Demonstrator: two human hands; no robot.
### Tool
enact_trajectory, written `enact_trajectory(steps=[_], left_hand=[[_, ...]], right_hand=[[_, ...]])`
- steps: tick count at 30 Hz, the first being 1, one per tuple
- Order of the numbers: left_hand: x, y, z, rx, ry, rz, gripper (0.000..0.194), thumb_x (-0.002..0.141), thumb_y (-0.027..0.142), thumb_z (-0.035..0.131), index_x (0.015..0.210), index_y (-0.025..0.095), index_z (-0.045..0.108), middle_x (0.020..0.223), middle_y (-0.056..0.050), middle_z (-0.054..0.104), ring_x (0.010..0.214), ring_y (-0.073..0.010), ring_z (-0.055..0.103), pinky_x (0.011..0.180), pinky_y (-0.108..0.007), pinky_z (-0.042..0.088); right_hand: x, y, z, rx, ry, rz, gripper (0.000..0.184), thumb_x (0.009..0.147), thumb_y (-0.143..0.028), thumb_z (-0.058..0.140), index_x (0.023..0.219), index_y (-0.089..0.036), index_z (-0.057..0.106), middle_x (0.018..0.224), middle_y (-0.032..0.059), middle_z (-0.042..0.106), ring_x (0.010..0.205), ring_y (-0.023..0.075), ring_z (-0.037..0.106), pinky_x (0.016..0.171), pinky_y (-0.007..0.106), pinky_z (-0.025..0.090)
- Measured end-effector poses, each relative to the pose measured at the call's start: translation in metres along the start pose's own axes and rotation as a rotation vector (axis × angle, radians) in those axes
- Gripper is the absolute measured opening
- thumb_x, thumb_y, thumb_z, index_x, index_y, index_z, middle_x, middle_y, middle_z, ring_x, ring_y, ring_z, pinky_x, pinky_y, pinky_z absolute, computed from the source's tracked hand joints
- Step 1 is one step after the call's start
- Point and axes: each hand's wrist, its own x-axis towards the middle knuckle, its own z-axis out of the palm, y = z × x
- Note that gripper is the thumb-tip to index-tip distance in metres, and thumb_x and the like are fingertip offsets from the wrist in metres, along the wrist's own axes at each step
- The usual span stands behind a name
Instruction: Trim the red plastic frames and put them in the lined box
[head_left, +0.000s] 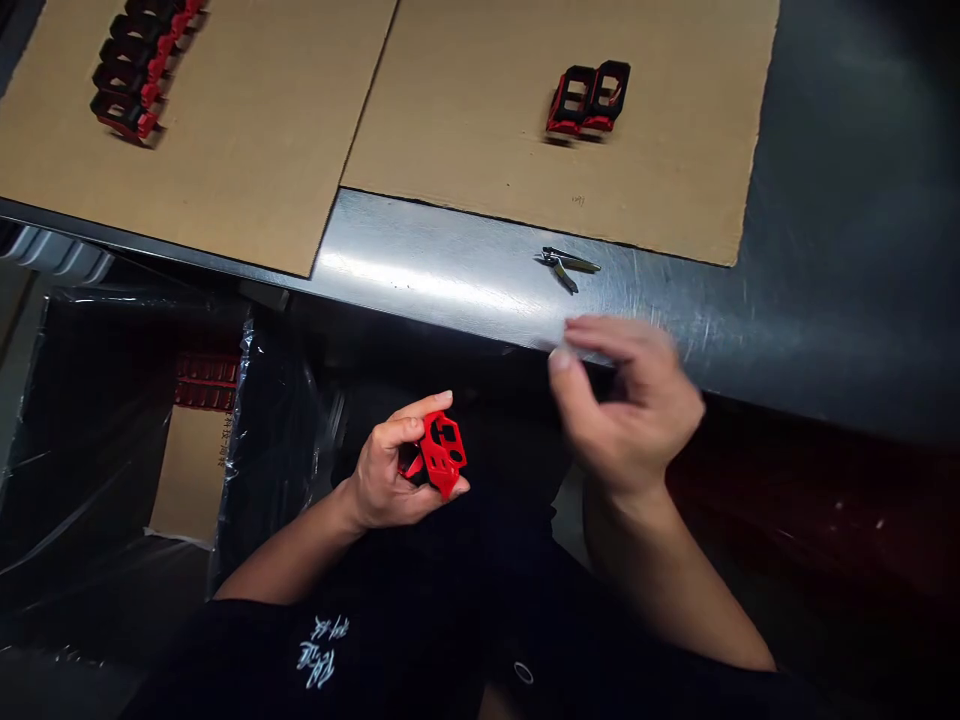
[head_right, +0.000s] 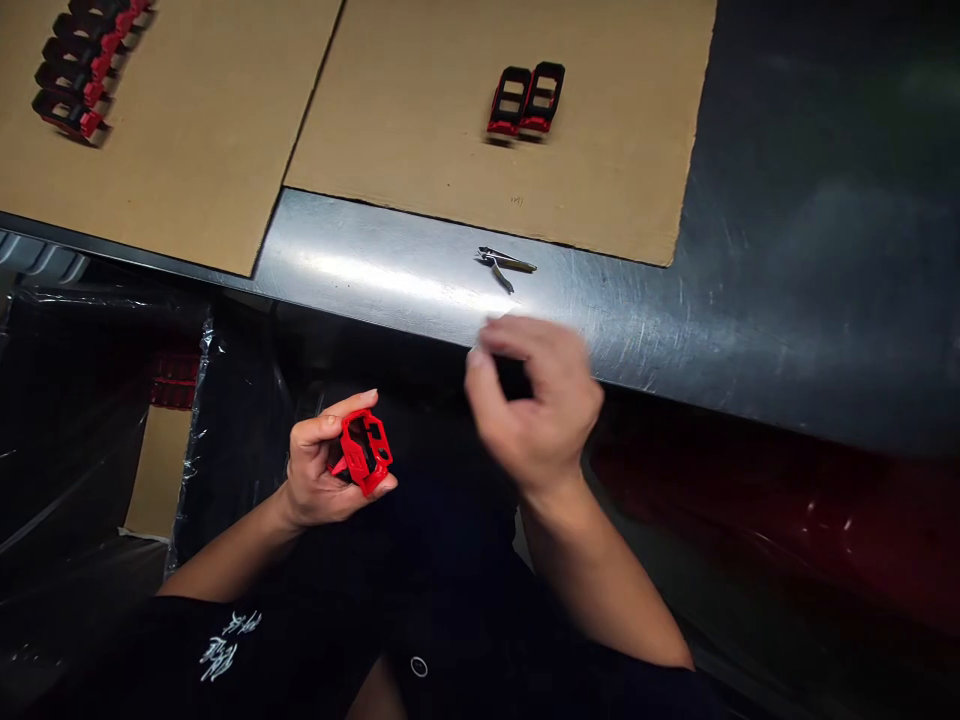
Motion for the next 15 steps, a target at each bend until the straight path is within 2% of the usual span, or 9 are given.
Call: enact_trajectory(steps=[2,4,6,10,15], left_hand=[[0.0,-0.003,0.0,0.076,-0.012,0.047,0.091,0.075,0.025,0.09,0.147,0.032,0.033,0.147,-0.018,0.059,0.12,-0.0259,0.071,0.079,-0.032,0.065],[0.0,-0.005,0.001,0.124,-0.028,0.1,0.088,0.077,0.024,0.088,0.146,0.032,0.034,0.146,-0.018,0.06,0.121,-0.026,0.072,0.08,-0.034,0.065],[0.002,-0.006,0.001,0.176,-0.043,0.153,0.081,0.08,0.021,0.085,0.145,0.03,0.038,0.145,-0.018,0.063,0.108,-0.0216,0.076,0.074,-0.03,0.063],[0.004,-0.005,0.001,0.263,-0.079,0.198,0.07,0.083,0.02,0.081,0.141,0.029,0.042,0.141,-0.016,0.066,0.089,-0.0152,0.077,0.068,-0.026,0.059],[0.004,-0.003,0.001,0.277,-0.101,0.215,0.073,0.082,0.016,0.079,0.144,0.025,0.041,0.14,-0.02,0.066,0.084,-0.0141,0.074,0.067,-0.026,0.055]], right_hand=[[-0.025,-0.023,-0.001,0.234,-0.375,0.172,0.023,0.086,-0.019,0.075,0.108,-0.024,0.077,0.098,0.0053,0.08,0.088,0.0227,0.076,0.083,0.036,0.063],[-0.042,-0.038,0.002,0.369,-0.599,0.313,0.018,0.086,-0.019,0.072,0.103,-0.022,0.079,0.086,0.0027,0.081,0.071,0.0173,0.076,0.068,0.027,0.062],[-0.05,-0.043,0.006,0.398,-0.657,0.405,0.014,0.087,-0.019,0.069,0.095,-0.02,0.082,0.078,0.0012,0.08,0.062,0.014,0.072,0.06,0.022,0.058],[-0.051,-0.041,0.007,0.361,-0.661,0.48,0.016,0.088,-0.02,0.068,0.089,-0.02,0.083,0.071,0.0003,0.079,0.057,0.0125,0.069,0.055,0.02,0.053],[-0.049,-0.038,0.0,0.357,-0.747,0.487,0.019,0.091,-0.019,0.065,0.091,-0.021,0.084,0.068,-0.0017,0.077,0.057,0.011,0.066,0.053,0.02,0.047]])
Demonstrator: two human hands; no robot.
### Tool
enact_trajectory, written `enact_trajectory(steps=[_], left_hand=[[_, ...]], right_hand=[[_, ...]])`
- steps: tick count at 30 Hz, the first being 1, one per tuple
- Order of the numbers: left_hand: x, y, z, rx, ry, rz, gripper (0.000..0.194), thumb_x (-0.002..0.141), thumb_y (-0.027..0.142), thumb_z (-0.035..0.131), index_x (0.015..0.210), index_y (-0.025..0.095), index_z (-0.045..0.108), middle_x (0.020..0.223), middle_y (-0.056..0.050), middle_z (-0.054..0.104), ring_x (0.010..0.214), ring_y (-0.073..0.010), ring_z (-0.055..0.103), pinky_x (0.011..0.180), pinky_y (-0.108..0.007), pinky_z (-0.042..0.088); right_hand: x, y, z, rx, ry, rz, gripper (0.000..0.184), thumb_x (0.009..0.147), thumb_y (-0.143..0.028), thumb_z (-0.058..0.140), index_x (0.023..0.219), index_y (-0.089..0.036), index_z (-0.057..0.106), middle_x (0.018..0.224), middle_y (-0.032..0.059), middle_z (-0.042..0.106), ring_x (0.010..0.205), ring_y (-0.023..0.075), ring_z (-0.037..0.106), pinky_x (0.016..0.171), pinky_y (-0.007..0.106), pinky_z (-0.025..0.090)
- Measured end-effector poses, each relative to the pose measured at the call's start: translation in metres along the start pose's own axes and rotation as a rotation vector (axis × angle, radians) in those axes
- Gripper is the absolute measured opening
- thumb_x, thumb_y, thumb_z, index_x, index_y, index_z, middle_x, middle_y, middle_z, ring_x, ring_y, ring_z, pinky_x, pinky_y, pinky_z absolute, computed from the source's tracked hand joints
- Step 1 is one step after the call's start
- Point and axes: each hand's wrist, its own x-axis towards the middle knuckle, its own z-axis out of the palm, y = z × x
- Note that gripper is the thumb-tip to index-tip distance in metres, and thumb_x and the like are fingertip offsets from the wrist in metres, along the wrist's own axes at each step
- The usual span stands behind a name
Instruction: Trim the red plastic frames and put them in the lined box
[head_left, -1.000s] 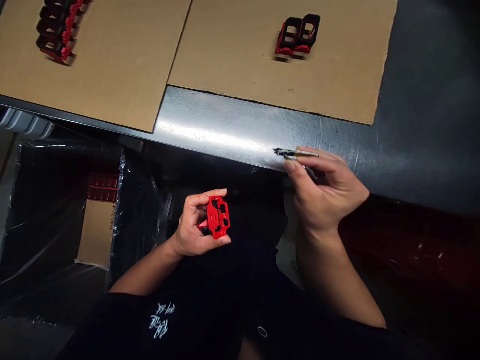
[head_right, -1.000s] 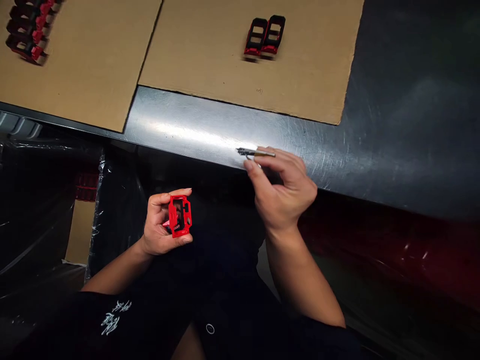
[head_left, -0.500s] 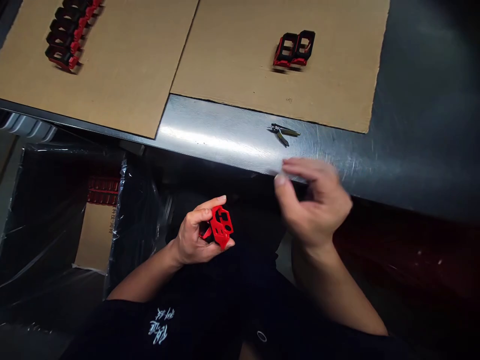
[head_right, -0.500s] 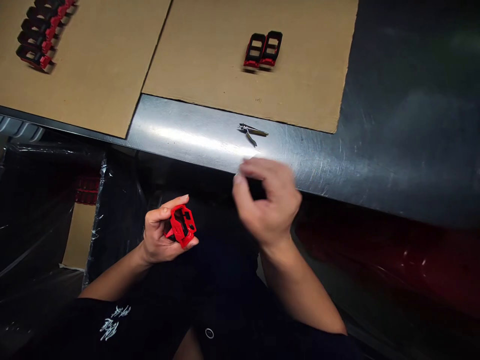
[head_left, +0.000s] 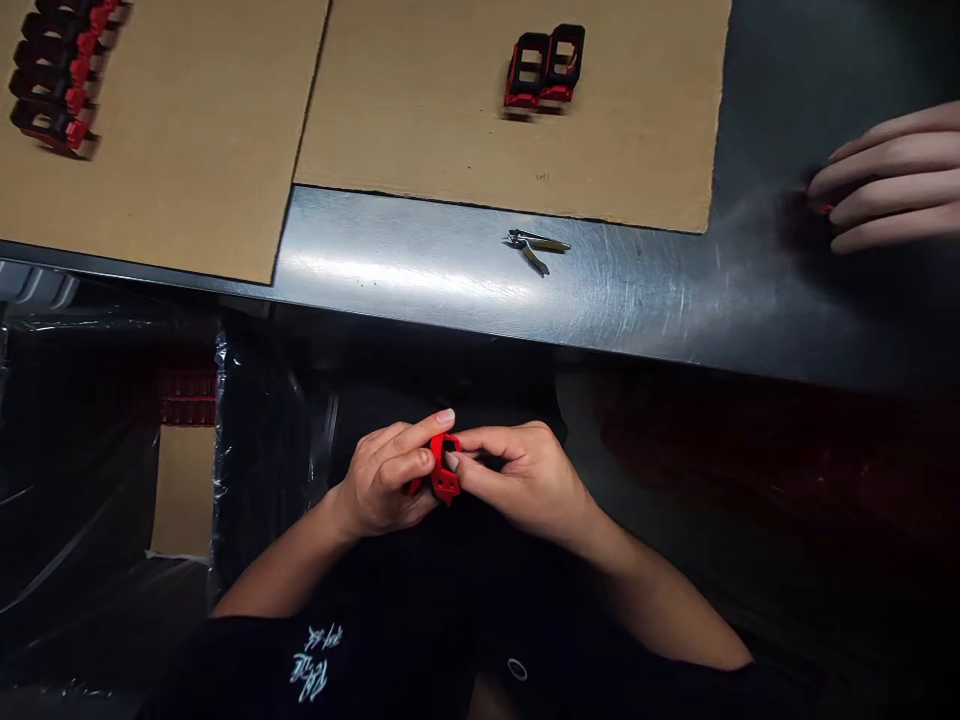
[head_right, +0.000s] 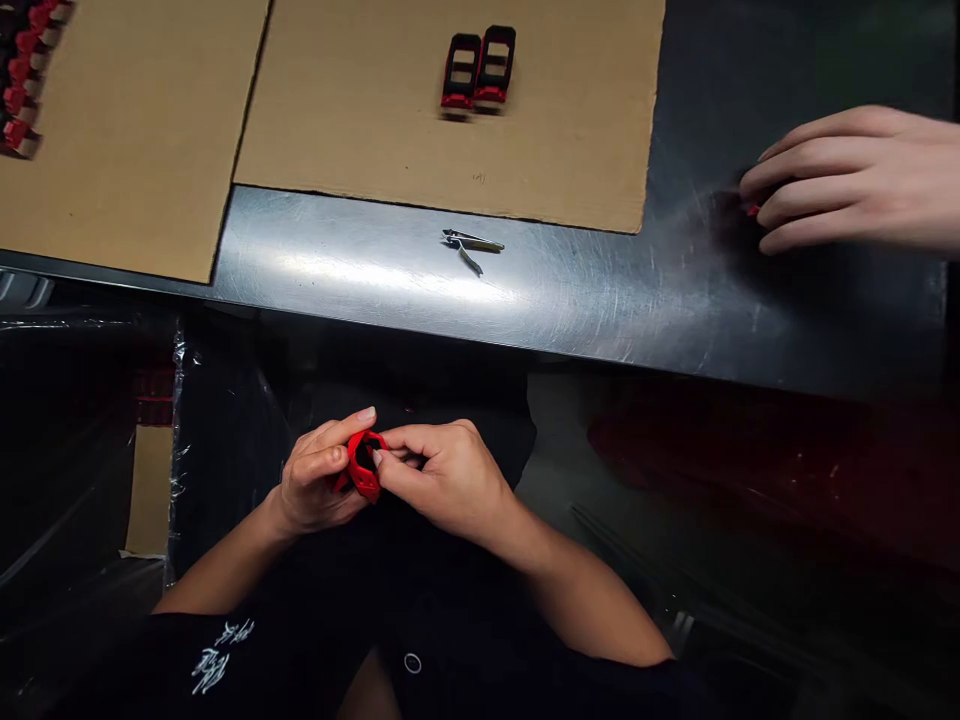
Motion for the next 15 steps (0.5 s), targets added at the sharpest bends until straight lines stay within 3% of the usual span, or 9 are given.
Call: enact_trajectory(steps=[9,15], left_hand=[[0.002,0.004,-0.001,-0.018,-0.04,-0.013,0.076,0.081,0.017,0.078,0.145,0.024,0.038,0.138,-0.022,0.068,0.079,-0.0129,0.073,0.067,-0.026,0.055],[0.004,0.006,-0.003,0.055,-0.061,0.017,0.065,0.082,0.017,0.077,0.138,0.022,0.043,0.132,-0.021,0.071,0.078,-0.0153,0.073,0.066,-0.027,0.056]], right_hand=[[-0.004,-0.001,-0.014,-0.016,-0.163,0.017,0.023,0.094,-0.018,0.059,0.083,-0.019,0.08,0.068,-0.0022,0.073,0.053,0.0086,0.056,0.051,0.021,0.04],[-0.003,0.0,-0.01,-0.004,-0.113,0.035,0.022,0.093,-0.02,0.063,0.079,-0.018,0.08,0.068,-0.0006,0.075,0.057,0.0118,0.063,0.053,0.021,0.046]])
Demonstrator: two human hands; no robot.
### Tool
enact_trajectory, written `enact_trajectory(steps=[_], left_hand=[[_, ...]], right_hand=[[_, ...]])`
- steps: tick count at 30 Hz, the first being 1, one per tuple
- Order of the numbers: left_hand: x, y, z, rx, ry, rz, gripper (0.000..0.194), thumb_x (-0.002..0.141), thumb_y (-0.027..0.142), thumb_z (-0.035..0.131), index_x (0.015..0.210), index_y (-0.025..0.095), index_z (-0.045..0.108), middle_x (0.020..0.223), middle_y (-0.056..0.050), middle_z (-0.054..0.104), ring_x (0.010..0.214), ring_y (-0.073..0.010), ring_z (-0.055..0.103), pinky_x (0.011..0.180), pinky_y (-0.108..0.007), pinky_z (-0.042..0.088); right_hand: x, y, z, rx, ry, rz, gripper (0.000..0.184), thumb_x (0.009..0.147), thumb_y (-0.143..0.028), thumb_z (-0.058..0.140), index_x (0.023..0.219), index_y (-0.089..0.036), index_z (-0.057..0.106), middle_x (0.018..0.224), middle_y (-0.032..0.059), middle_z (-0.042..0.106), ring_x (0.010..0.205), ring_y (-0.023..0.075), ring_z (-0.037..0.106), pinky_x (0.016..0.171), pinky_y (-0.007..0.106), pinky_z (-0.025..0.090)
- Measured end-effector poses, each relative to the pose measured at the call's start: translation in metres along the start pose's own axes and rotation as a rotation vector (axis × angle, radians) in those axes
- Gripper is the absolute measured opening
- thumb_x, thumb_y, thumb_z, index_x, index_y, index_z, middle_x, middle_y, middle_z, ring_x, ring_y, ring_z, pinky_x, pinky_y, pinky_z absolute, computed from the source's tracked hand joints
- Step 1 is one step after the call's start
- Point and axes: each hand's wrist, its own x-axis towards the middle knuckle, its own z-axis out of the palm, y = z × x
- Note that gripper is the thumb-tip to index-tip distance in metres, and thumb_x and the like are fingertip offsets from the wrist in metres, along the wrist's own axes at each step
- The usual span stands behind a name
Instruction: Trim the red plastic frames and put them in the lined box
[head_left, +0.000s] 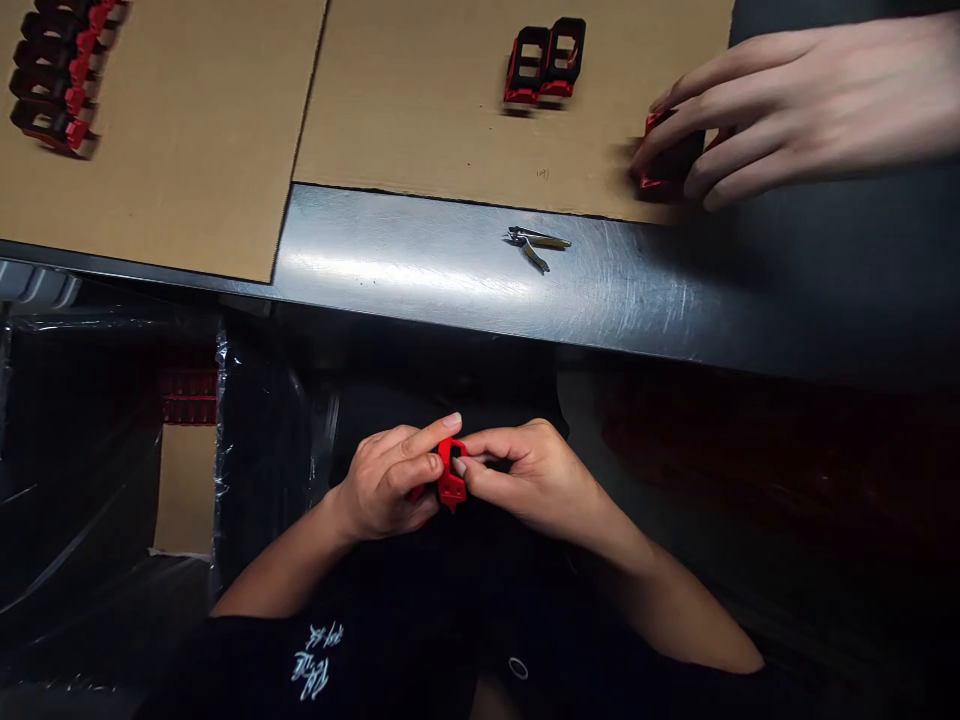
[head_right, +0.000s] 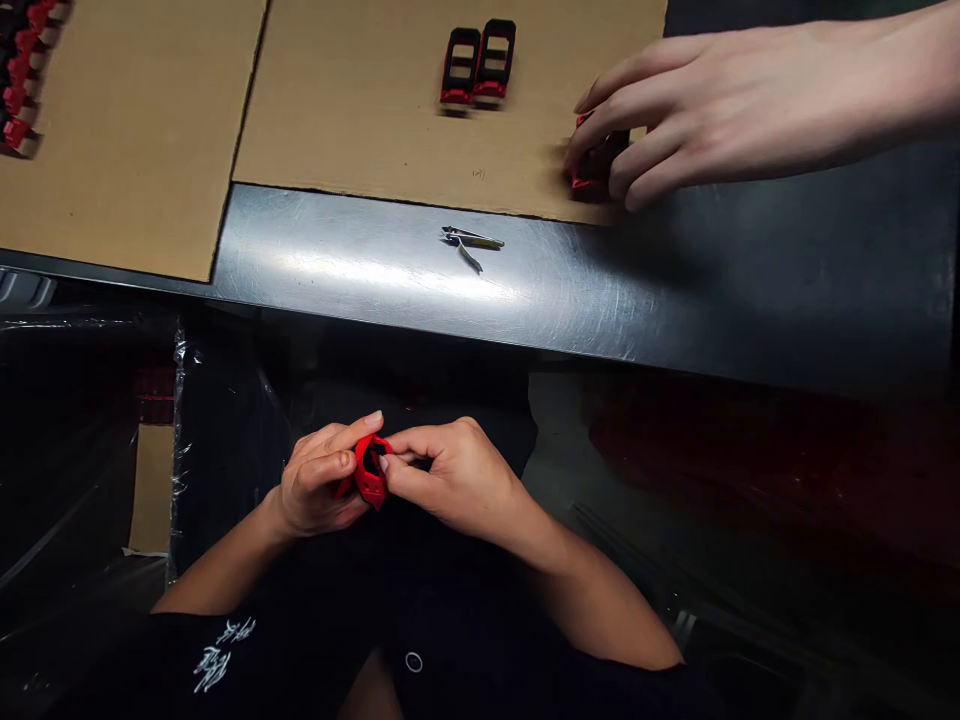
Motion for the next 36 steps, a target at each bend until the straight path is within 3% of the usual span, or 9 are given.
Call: enact_trajectory(steps=[5,12,19,23,26,31,36], left_hand=[[0.0,0.001,-0.001,0.009,-0.008,-0.01,0.057,0.087,0.02,0.073,0.137,0.023,0.044,0.132,-0.019,0.072,0.076,-0.0139,0.072,0.065,-0.027,0.056],[-0.001,0.001,-0.006,-0.043,-0.032,-0.03,0.064,0.085,0.023,0.078,0.138,0.025,0.042,0.134,-0.019,0.071,0.08,-0.014,0.073,0.067,-0.027,0.058],[0.0,0.003,-0.007,0.053,-0.063,0.011,0.057,0.085,0.02,0.075,0.133,0.022,0.044,0.124,-0.02,0.075,0.08,-0.0166,0.073,0.066,-0.028,0.058],[0.0,0.003,-0.008,0.068,-0.071,0.002,0.055,0.086,0.019,0.073,0.132,0.024,0.044,0.127,-0.018,0.075,0.081,-0.0161,0.074,0.067,-0.028,0.059],[0.001,0.003,-0.008,0.045,-0.072,-0.009,0.057,0.085,0.021,0.075,0.132,0.023,0.044,0.126,-0.018,0.075,0.08,-0.0165,0.074,0.067,-0.028,0.059],[0.002,0.003,-0.01,-0.034,-0.088,-0.003,0.063,0.083,0.021,0.079,0.135,0.019,0.043,0.126,-0.024,0.073,0.082,-0.0175,0.074,0.07,-0.029,0.059],[0.003,0.003,-0.013,-0.068,-0.105,-0.018,0.064,0.084,0.022,0.079,0.137,0.019,0.042,0.127,-0.025,0.072,0.089,-0.0183,0.075,0.073,-0.03,0.059]], right_hand=[[0.001,-0.003,0.002,-0.003,-0.006,0.033,0.024,0.093,-0.021,0.063,0.075,-0.018,0.079,0.064,-0.0012,0.072,0.054,0.0108,0.06,0.051,0.021,0.043],[-0.002,-0.003,-0.008,0.044,-0.132,0.036,0.021,0.092,-0.019,0.06,0.088,-0.018,0.08,0.057,-0.0056,0.058,0.048,0.0066,0.041,0.047,0.02,0.031],[0.0,0.0,0.0,0.02,-0.043,0.065,0.02,0.091,-0.022,0.063,0.08,-0.017,0.08,0.064,-0.0015,0.07,0.054,0.0098,0.055,0.051,0.021,0.039],[0.0,-0.001,0.005,-0.013,-0.008,0.091,0.023,0.091,-0.025,0.065,0.074,-0.017,0.078,0.062,-0.0007,0.069,0.053,0.0107,0.055,0.05,0.023,0.039],[0.0,-0.002,0.001,-0.006,-0.055,0.095,0.023,0.091,-0.024,0.063,0.076,-0.017,0.078,0.061,-0.0019,0.066,0.052,0.0091,0.05,0.05,0.022,0.036],[-0.001,-0.003,-0.011,0.019,-0.179,0.048,0.022,0.093,-0.019,0.058,0.086,-0.017,0.078,0.055,-0.0069,0.048,0.048,0.006,0.034,0.046,0.021,0.026],[0.0,-0.005,-0.018,0.05,-0.269,-0.027,0.024,0.095,-0.018,0.054,0.09,-0.016,0.078,0.054,-0.0074,0.046,0.047,0.0054,0.032,0.046,0.021,0.026]])
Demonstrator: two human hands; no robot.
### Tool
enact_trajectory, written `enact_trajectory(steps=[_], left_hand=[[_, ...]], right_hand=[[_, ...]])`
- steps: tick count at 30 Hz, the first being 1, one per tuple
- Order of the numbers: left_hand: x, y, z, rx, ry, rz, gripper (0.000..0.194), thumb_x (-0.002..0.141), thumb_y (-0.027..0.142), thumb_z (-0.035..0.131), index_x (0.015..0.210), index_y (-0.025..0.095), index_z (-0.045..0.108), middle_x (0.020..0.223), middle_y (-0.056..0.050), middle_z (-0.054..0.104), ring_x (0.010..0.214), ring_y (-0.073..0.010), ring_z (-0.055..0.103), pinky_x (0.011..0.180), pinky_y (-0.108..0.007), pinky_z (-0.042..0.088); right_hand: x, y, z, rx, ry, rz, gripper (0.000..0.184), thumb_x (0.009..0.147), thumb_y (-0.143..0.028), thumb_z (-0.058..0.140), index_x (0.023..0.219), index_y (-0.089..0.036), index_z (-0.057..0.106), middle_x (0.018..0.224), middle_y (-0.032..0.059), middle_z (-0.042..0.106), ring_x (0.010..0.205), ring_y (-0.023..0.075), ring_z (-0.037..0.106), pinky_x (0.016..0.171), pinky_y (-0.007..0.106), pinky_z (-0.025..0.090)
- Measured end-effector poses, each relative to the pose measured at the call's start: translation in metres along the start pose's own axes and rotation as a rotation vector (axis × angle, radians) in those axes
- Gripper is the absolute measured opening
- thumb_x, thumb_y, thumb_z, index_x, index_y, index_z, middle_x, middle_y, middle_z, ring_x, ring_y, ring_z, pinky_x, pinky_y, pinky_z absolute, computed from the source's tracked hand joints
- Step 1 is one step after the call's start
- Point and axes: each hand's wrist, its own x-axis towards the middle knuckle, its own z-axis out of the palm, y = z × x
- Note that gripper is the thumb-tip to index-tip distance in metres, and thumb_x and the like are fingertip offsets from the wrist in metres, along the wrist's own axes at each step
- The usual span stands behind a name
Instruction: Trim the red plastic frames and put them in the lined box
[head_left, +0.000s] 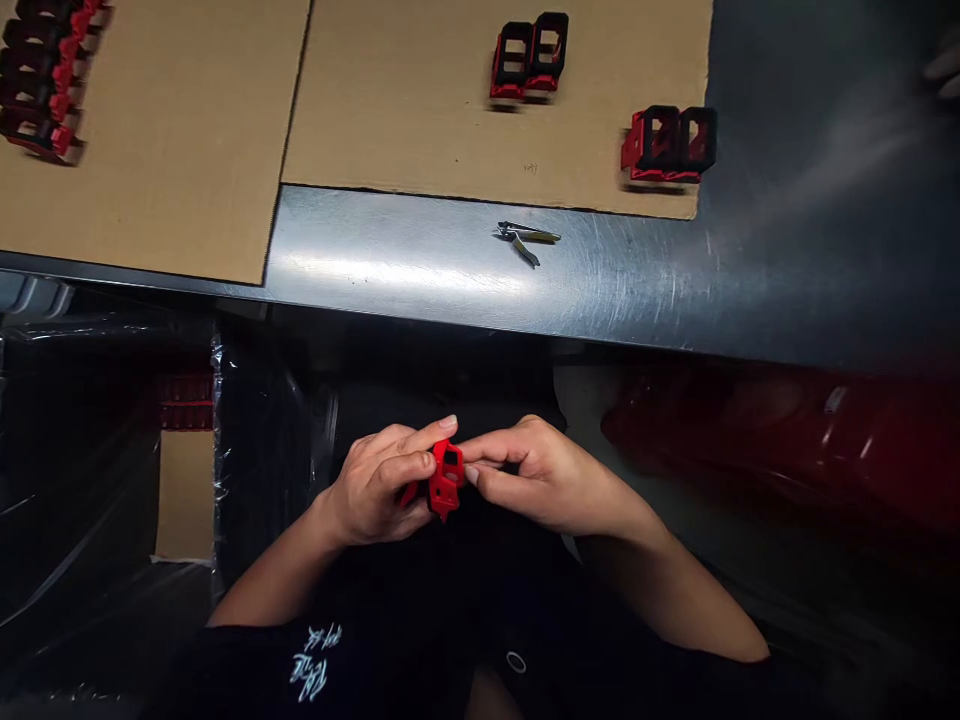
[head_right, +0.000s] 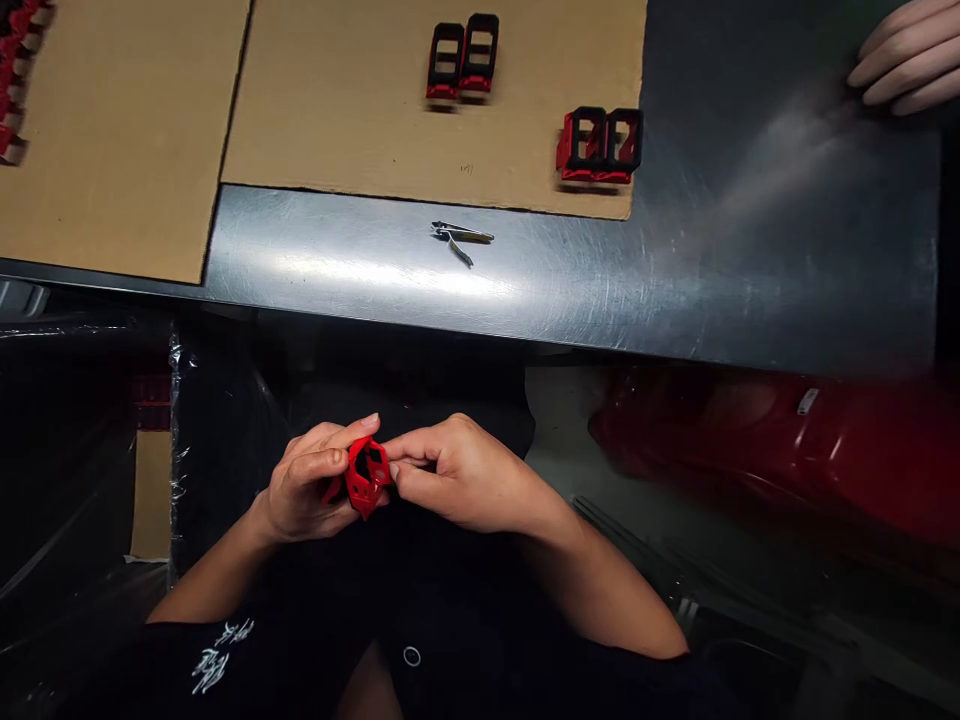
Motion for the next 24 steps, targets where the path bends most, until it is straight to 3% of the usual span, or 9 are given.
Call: enact_trajectory(steps=[6,14,20,24], left_hand=[[-0.0006,0.0005,-0.001,0.073,-0.023,-0.008,0.06,0.085,0.025,0.079,0.133,0.022,0.044,0.127,-0.022,0.074,0.084,-0.0182,0.074,0.07,-0.03,0.059],[-0.0005,-0.0003,-0.0022,0.063,-0.057,-0.014,0.06,0.086,0.027,0.078,0.135,0.022,0.043,0.128,-0.021,0.073,0.086,-0.0183,0.075,0.071,-0.031,0.06],[0.0012,0.0007,-0.0037,0.076,-0.074,-0.009,0.054,0.088,0.028,0.076,0.131,0.021,0.044,0.128,-0.022,0.073,0.085,-0.0192,0.075,0.068,-0.03,0.059],[-0.0005,0.0007,-0.0035,0.076,-0.079,-0.023,0.053,0.089,0.028,0.075,0.132,0.023,0.044,0.128,-0.021,0.073,0.087,-0.0186,0.076,0.07,-0.031,0.06]], right_hand=[[0.0018,0.0035,0.0067,-0.067,0.104,0.088,0.023,0.095,-0.025,0.059,0.085,-0.016,0.078,0.057,-0.006,0.05,0.051,0.0062,0.036,0.047,0.021,0.028],[0.0001,-0.0005,-0.0024,-0.089,0.012,-0.011,0.026,0.097,-0.02,0.053,0.086,-0.016,0.076,0.053,-0.0079,0.043,0.046,0.0048,0.032,0.045,0.021,0.026],[0.0005,0.0034,0.0019,-0.132,0.056,0.024,0.025,0.096,-0.023,0.056,0.083,-0.016,0.076,0.056,-0.0066,0.049,0.049,0.0055,0.036,0.047,0.022,0.026],[0.0002,0.0032,0.001,-0.135,0.031,0.006,0.026,0.097,-0.022,0.054,0.083,-0.016,0.076,0.054,-0.0073,0.046,0.048,0.005,0.034,0.046,0.021,0.026]])
